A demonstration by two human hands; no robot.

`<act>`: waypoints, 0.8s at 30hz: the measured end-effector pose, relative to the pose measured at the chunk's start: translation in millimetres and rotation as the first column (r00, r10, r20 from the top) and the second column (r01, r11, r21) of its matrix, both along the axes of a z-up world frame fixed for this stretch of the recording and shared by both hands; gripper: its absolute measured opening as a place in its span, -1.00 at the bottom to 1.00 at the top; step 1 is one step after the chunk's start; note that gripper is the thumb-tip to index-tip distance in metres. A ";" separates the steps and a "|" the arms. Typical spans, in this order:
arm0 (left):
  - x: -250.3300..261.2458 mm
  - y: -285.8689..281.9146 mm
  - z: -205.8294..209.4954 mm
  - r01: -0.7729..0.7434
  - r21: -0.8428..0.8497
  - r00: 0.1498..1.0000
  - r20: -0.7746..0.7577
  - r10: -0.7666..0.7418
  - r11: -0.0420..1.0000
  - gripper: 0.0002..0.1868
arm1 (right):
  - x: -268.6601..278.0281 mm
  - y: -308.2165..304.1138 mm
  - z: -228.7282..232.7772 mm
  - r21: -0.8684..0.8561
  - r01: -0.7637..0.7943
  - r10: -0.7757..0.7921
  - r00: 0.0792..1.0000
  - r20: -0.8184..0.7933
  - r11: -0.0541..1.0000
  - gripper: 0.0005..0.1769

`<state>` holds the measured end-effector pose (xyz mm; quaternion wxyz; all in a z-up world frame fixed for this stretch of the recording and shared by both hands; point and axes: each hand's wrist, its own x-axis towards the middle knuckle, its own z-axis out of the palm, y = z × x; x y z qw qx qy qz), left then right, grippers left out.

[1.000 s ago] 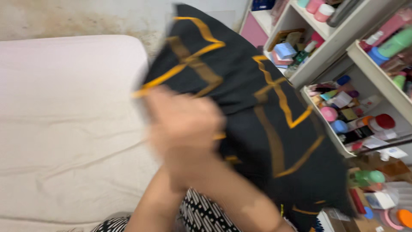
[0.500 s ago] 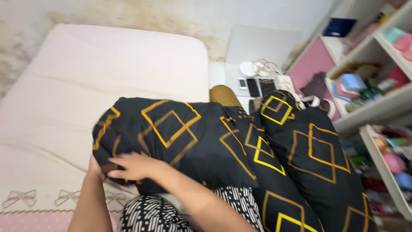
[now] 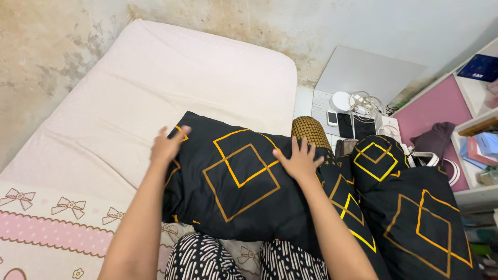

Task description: The person smooths a light pink fitted sheet over a mattress, then places and arranges several black pillows with yellow geometric patterns and a blue pillow with colorful graphics at the head of the bed. The person uses both hands to tuck and align the sheet and to position the pillows neatly.

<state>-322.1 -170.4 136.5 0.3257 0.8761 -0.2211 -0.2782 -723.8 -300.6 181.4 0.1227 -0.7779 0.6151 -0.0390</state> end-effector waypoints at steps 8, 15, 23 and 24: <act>-88.0 4.8 -27.4 0.112 0.113 0.772 0.616 -0.158 0.987 -0.56 | 2.0 31.6 -82.6 -0.147 0.081 -0.043 0.969 0.244 0.986 -0.43; -45.0 -11.1 12.1 0.192 -0.438 0.686 0.700 0.199 0.878 -0.79 | 37.7 -17.7 -25.2 -0.264 0.142 0.007 0.871 0.492 0.954 -0.56; 72.2 -58.4 103.8 0.002 -0.246 0.748 0.644 0.162 0.969 -0.31 | 179.1 -119.5 52.1 -0.347 -0.071 0.223 0.878 0.424 0.935 -0.46; 80.0 -61.0 96.7 0.055 -0.146 0.733 0.677 0.059 0.988 -0.29 | 198.2 -129.9 44.2 -0.305 -0.101 0.225 0.885 0.407 0.947 -0.40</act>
